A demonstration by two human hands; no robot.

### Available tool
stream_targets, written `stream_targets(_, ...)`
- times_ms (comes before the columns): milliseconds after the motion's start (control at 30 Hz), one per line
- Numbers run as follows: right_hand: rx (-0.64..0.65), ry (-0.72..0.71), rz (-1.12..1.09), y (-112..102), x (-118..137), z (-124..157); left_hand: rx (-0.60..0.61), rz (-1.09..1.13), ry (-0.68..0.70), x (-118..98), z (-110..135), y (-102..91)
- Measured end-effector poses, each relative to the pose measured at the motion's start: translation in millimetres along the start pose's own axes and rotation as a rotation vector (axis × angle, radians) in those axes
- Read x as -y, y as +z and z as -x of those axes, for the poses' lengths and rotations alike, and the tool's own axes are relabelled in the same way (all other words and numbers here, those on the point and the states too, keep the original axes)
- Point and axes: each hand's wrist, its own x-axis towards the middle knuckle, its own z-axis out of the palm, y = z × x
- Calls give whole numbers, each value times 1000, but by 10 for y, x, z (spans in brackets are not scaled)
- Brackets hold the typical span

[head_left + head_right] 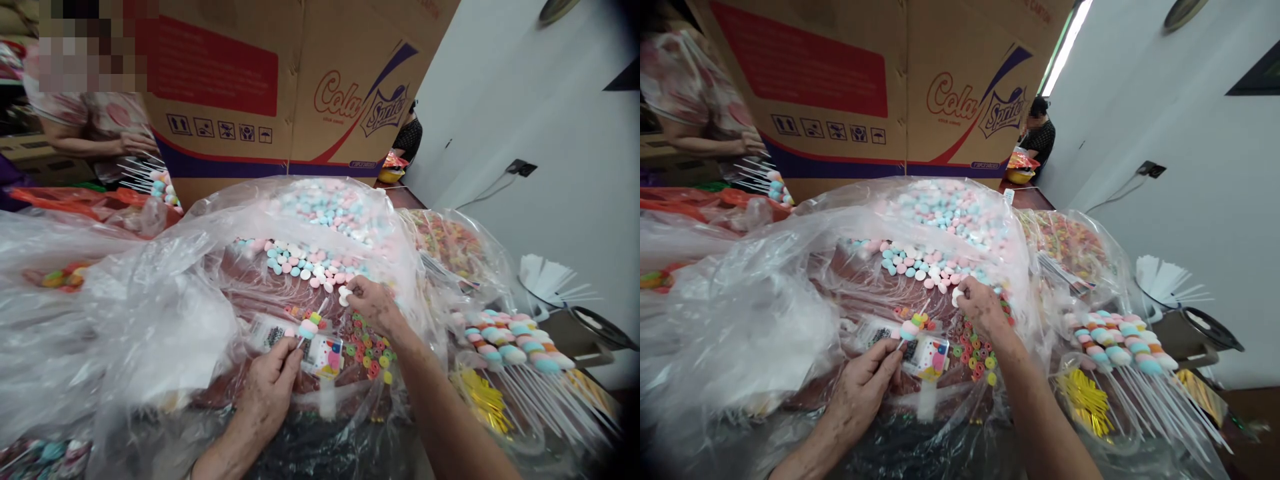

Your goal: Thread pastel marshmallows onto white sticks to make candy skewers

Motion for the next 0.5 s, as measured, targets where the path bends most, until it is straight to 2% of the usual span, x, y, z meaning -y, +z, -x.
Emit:
stream_targets(167,-22,-90,266,114,-18,90,1,19,-4,-40,2,-2)
stream_targets(300,19,-202,389,132,3,108,5,40,-15,-48,0,4)
stream_targets(500,85,-213,539,98,112,145,4,29,1,-58,-13,3)
